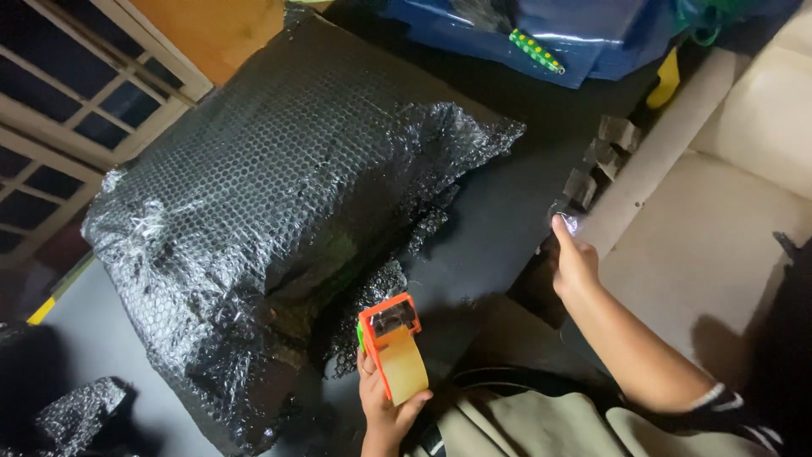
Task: The person wraps a blue rectangular object with black bubble wrap on a table. They fold the bubble wrap around the object and secure it with clear packing tape using a handheld dispenser. The package is rotated and adjusted to ensure full coverage.
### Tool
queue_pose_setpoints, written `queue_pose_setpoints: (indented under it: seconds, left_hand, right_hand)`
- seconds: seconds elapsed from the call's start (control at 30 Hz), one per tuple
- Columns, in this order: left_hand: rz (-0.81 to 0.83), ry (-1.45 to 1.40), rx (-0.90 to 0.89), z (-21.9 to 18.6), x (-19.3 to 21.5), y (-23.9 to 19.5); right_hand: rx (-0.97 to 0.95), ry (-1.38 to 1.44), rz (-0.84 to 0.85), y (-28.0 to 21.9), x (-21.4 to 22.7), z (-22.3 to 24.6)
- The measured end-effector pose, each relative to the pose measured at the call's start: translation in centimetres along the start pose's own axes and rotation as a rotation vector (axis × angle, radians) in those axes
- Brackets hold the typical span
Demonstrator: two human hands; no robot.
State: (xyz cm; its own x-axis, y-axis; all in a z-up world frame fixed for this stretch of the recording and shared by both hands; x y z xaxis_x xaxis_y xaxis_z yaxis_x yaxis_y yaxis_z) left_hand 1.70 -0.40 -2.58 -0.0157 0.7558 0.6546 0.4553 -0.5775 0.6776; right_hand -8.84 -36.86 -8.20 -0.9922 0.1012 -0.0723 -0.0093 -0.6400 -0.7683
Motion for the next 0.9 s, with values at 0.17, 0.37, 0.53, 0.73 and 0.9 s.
queue_pose_setpoints:
  seconds: [0.17, 0.37, 0.53, 0.73, 0.9]
  left_hand:
    - [0.191, -0.115, 0.251, -0.7, 0.7, -0.4]
    - [0.148, -0.068, 0.073, -3.2, 1.9, 3.6]
    - [0.141, -0.089, 0.121, -4.3, 2.5, 4.3]
    - [0.152, 0.039, 0.096, -3.8, 1.3, 2.7]
    - [0.14, 0.067, 0.083, -3.8, 0.7, 2.6]
  right_hand:
    - [1.081, -0.116, 0.424, -3.3, 2.4, -1.9]
    - [1.613, -0.376, 1.089, -17.3, -2.1, 2.6]
    - [1.764, -0.456, 1.383, -23.2, -5.2, 1.2]
    - [1.638, -0.449, 1.542, -25.3, -6.5, -0.2]
    - [1.586, -0.349, 1.584, -25.9, -5.2, -0.5]
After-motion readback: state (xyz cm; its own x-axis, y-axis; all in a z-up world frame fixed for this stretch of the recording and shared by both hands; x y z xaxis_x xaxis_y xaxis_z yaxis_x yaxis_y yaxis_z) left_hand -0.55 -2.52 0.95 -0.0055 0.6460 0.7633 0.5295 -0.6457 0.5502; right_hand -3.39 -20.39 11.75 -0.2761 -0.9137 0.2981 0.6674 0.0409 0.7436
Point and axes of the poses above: each hand's wrist, its own y-axis towards the middle knuckle, its own x-axis out of the back of the hand, z = x × y, the point moved 3 cm from there along y, towards the middle knuckle, and after that the axes turned 15 degrees about y, right-handed, at the moved point
